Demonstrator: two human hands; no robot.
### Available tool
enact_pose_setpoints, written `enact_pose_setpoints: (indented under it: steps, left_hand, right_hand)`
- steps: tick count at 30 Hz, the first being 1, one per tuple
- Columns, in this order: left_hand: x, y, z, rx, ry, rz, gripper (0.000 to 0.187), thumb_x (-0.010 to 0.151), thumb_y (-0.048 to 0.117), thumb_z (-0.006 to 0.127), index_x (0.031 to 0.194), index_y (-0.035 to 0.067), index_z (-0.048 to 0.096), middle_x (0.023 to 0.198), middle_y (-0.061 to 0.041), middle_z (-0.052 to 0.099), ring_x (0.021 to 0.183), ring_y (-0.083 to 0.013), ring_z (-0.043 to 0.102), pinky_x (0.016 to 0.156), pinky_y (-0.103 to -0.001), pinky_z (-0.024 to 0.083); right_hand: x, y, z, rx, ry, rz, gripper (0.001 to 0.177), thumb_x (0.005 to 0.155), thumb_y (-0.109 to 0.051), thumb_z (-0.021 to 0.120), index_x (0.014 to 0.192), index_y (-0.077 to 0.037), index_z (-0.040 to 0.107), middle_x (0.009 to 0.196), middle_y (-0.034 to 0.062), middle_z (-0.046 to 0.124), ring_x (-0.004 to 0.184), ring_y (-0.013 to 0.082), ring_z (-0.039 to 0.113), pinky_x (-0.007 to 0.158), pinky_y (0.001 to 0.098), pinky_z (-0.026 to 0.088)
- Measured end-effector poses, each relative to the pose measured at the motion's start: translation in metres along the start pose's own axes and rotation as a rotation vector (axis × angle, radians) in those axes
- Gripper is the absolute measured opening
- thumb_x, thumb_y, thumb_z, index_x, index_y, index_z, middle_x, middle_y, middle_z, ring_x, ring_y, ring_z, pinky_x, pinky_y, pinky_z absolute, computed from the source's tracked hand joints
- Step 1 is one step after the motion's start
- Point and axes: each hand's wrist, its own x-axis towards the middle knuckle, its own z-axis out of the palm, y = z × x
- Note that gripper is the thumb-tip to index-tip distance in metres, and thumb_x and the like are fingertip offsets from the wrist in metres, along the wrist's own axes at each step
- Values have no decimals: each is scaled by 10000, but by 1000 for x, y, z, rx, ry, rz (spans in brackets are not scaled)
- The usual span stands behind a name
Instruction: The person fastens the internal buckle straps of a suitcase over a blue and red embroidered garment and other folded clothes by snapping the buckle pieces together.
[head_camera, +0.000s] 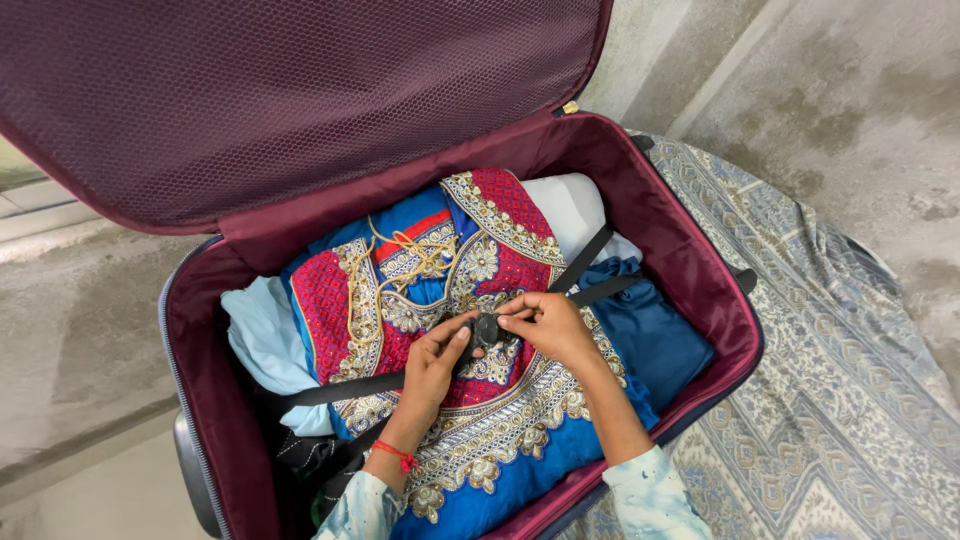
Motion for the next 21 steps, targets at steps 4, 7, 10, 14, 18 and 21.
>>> enact_pose_setpoints:
  steps: [4, 7, 10, 14, 18, 21]
  left_hand:
    - [3, -4, -2, 0, -20, 4, 358, 1017, 167, 610, 1319, -9, 688, 1076, -52, 749, 833, -88, 678, 822, -235, 533]
    - [5, -4, -5, -3, -55, 7, 352, 1016, 155, 611, 1317, -11, 688, 1053, -59, 754, 830, -90, 688, 827, -237, 537]
    - [6, -4, -2, -1, -71, 8, 345, 1016, 141, 608, 1314, -13, 687, 1042, -59, 758, 827, -85, 686, 813, -236, 537]
    - [5, 1, -4, 25, -78, -27, 346, 1019, 139, 598, 1323, -5, 684, 1044, -52, 759, 823, -78, 683, 810, -226, 535]
    - [6, 1, -2, -5, -96, -20, 346, 1027, 135, 599, 1329, -15, 679, 1039, -65, 755, 825, -83, 690, 812, -231, 537]
    - [8, -1, -3, 1, -69, -24, 343, 1020, 139, 593, 1311, -21, 681, 1045, -54, 758, 817, -84, 700, 808, -232, 549]
  right_hand:
    - [-3, 0, -1, 22, 9, -61, 199, 850, -125, 799, 1029, -38, 787, 845, -18, 771, 705, 1, 583, 632, 186, 467]
    - [-11, -4, -2, -101, 61, -61, 186, 840, -125, 815, 1013, -57, 807, 771, -56, 731, 566, -7, 371, 501, 202, 300]
    - [-15, -6, -4, -99, 72, -124, 177, 845, -133, 825, 1007, -61, 816, 701, -82, 655, 551, -18, 326, 487, 203, 261]
    - [-14, -9, -3, -79, 66, -129, 189, 842, -141, 828, 1013, -59, 823, 666, -102, 618, 550, -21, 318, 489, 202, 251]
    - [-16, -18, -1, -147, 87, -79, 202, 819, -128, 809, 1012, -68, 823, 702, -130, 700, 525, -17, 323, 472, 207, 244]
    - [-19, -18, -1, -132, 121, -127, 188, 848, -135, 815, 1024, -68, 827, 664, -111, 625, 544, -12, 307, 482, 201, 252]
